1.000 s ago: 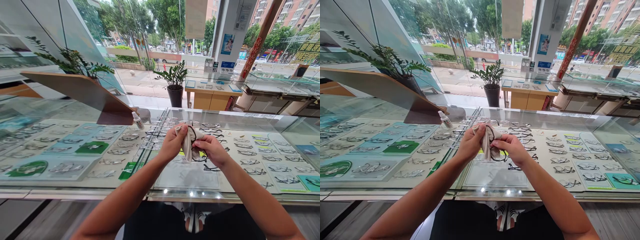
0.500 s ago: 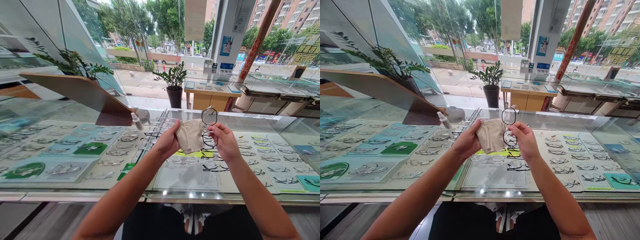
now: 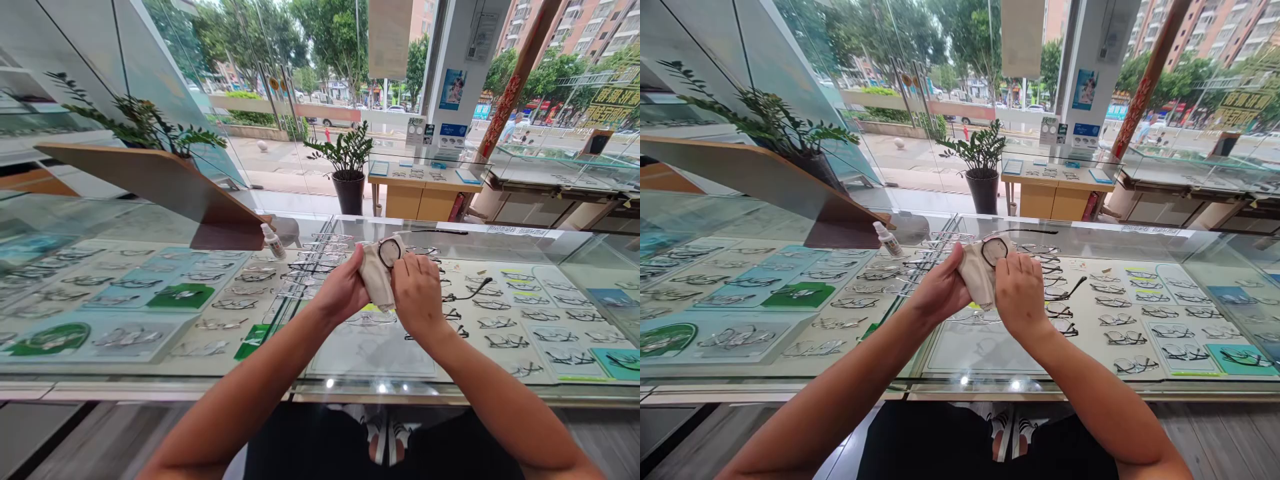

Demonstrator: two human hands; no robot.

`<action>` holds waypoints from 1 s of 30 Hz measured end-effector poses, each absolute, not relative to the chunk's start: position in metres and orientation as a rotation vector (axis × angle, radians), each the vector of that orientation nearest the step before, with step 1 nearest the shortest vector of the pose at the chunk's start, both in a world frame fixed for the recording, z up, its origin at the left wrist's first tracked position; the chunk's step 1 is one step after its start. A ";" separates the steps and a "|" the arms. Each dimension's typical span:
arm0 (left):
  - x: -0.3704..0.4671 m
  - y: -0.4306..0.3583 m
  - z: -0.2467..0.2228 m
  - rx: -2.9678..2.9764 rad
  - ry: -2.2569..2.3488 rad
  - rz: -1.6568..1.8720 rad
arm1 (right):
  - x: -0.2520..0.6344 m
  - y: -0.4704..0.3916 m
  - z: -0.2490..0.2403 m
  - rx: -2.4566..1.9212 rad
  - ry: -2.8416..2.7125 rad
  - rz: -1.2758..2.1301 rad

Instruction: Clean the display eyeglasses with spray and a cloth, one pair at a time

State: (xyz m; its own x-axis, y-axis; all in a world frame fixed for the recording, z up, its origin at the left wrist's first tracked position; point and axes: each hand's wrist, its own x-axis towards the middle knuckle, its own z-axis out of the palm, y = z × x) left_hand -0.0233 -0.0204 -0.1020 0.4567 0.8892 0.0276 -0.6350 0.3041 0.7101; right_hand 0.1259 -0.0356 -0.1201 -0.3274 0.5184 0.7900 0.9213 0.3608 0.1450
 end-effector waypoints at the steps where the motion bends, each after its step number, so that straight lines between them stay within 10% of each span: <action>1: -0.024 -0.020 -0.103 0.751 0.411 1.058 | 0.127 -0.035 -0.120 -1.267 -1.954 -0.799; 16: -0.100 0.022 -0.072 1.100 1.068 1.826 | 0.194 0.017 -0.106 -1.042 -1.643 -0.161; 30: -0.243 -0.044 -0.109 1.447 2.413 1.045 | 0.192 0.015 -0.095 -0.766 -1.350 0.917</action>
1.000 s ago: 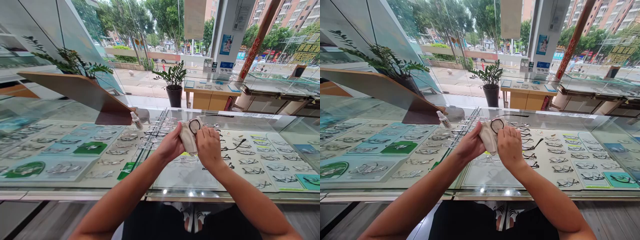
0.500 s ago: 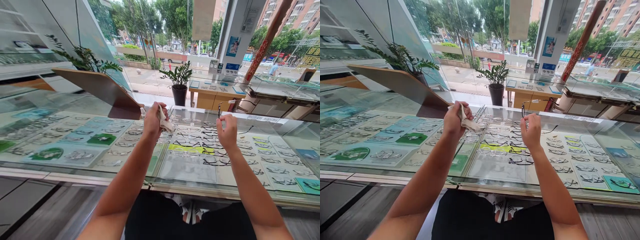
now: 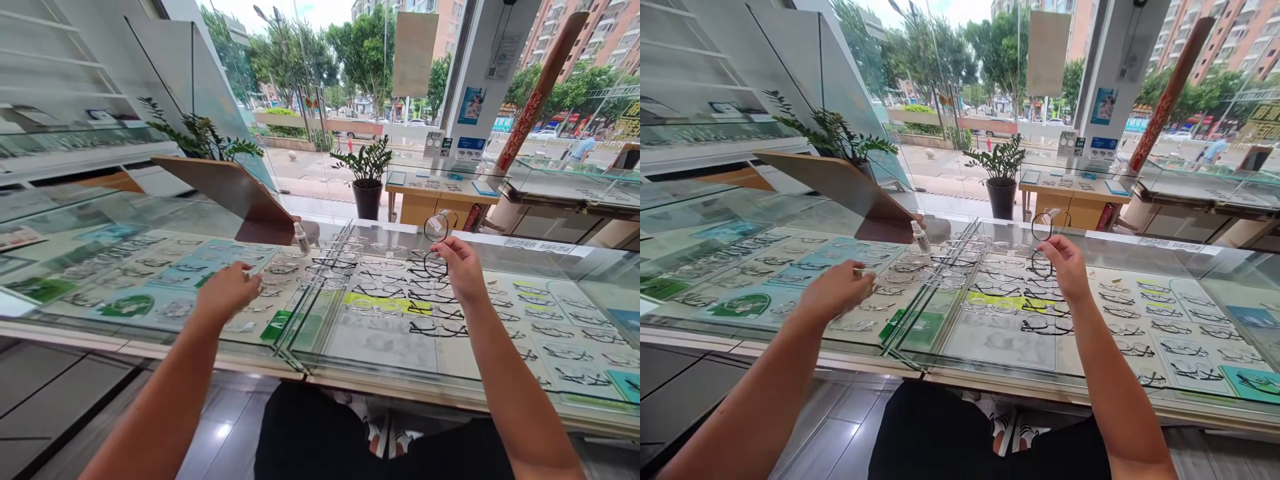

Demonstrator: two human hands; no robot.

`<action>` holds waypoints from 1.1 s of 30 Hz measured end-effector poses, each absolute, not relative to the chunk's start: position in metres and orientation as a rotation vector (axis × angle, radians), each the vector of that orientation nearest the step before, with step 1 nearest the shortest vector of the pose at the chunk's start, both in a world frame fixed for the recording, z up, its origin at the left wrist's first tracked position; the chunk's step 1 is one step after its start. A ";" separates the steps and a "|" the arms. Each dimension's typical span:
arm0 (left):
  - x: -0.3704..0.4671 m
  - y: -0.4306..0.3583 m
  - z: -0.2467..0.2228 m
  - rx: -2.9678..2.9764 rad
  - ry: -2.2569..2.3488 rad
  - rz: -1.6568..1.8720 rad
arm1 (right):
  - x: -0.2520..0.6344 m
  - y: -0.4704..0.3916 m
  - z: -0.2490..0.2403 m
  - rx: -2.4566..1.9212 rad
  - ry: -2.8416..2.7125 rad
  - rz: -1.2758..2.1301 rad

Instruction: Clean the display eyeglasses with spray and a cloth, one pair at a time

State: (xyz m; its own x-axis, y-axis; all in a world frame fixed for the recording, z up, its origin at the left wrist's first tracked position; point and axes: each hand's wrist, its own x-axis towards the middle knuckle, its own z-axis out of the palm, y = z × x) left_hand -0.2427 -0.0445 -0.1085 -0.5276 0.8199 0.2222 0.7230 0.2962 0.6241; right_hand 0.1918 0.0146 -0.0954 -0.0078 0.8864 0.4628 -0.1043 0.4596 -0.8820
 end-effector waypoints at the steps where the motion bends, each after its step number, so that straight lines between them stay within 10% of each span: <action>1: -0.237 -0.044 -0.109 1.520 2.418 1.059 | 0.191 0.014 -0.095 -0.767 -1.338 0.932; 14: -0.028 -0.004 -0.081 2.466 0.980 1.599 | 0.182 0.005 -0.097 -0.823 -1.502 0.812; 33: -0.025 -0.011 -0.110 2.462 1.046 1.561 | 0.165 -0.017 -0.097 -0.865 -1.764 0.421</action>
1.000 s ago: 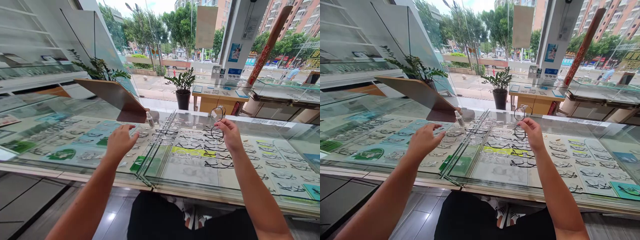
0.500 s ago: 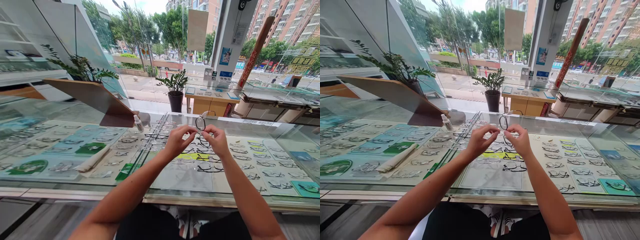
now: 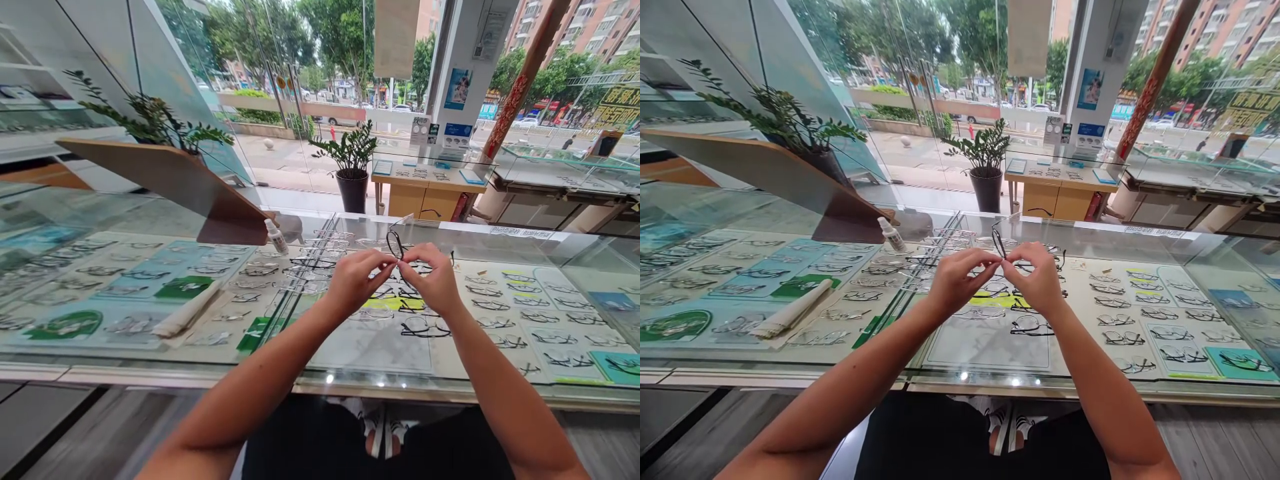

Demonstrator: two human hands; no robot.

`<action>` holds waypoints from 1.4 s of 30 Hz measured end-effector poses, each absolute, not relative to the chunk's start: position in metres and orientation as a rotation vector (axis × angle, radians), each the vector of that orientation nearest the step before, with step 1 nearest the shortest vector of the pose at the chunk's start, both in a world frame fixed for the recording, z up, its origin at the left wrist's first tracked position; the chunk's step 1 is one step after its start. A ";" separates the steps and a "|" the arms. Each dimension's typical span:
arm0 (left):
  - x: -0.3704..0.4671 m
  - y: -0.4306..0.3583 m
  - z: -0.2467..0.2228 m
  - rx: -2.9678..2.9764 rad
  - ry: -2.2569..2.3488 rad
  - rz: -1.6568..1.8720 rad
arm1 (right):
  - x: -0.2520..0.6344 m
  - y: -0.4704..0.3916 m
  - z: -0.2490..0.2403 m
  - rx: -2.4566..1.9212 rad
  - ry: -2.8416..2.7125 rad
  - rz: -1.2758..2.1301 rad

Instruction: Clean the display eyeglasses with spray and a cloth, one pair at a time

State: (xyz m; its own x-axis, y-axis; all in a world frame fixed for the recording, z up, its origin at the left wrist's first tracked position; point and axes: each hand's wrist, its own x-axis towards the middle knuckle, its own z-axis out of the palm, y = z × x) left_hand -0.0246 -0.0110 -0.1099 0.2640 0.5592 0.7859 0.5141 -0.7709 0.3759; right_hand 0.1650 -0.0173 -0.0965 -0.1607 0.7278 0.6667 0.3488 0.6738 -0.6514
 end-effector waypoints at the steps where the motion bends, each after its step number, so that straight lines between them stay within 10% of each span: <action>1: -0.025 -0.011 -0.109 2.474 1.048 1.550 | 0.165 -0.018 -0.096 -0.863 -1.773 0.408; 42: -0.018 -0.020 -0.110 2.199 0.930 1.790 | 0.148 -0.037 -0.097 -0.758 -1.676 0.410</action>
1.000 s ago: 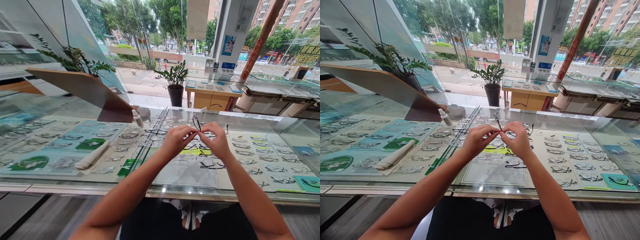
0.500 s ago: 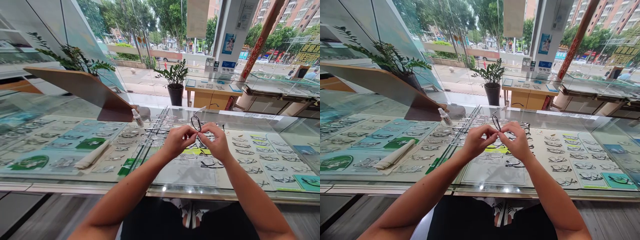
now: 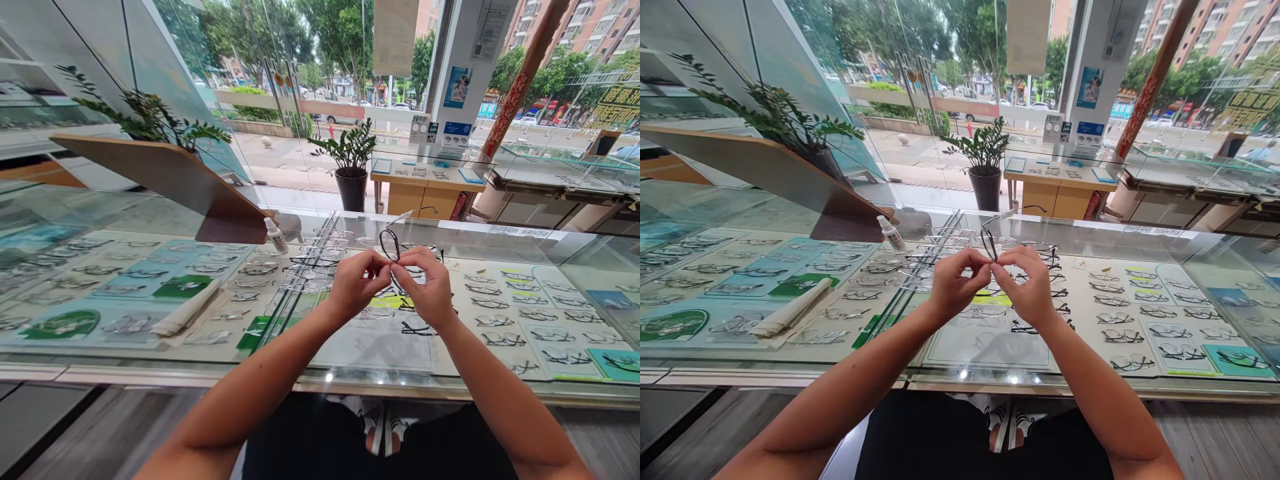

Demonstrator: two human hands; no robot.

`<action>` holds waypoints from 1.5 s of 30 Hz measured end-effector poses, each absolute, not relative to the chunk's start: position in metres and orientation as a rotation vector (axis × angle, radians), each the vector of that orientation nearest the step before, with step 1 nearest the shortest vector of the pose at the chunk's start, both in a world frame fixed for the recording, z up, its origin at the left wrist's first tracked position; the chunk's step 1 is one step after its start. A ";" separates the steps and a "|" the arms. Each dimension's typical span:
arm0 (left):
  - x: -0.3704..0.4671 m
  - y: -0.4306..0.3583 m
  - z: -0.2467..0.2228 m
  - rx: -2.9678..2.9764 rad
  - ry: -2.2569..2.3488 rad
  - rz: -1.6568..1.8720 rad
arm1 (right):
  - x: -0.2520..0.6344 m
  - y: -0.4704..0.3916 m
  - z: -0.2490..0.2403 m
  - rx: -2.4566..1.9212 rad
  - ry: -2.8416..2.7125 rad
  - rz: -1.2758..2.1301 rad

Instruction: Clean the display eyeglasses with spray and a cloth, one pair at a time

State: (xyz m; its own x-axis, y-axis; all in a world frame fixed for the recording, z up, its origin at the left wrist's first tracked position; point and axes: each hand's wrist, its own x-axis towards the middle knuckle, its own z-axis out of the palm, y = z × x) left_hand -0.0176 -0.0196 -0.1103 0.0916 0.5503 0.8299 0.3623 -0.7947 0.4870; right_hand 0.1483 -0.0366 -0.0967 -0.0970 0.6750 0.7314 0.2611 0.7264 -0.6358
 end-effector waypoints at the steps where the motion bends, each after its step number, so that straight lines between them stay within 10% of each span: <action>1: -0.017 -0.019 -0.111 2.197 0.920 1.803 | 0.148 -0.037 -0.097 -0.747 -1.665 0.411; 45: -0.030 -0.012 -0.105 1.860 0.673 1.983 | 0.174 -0.028 -0.081 -0.610 -1.152 1.160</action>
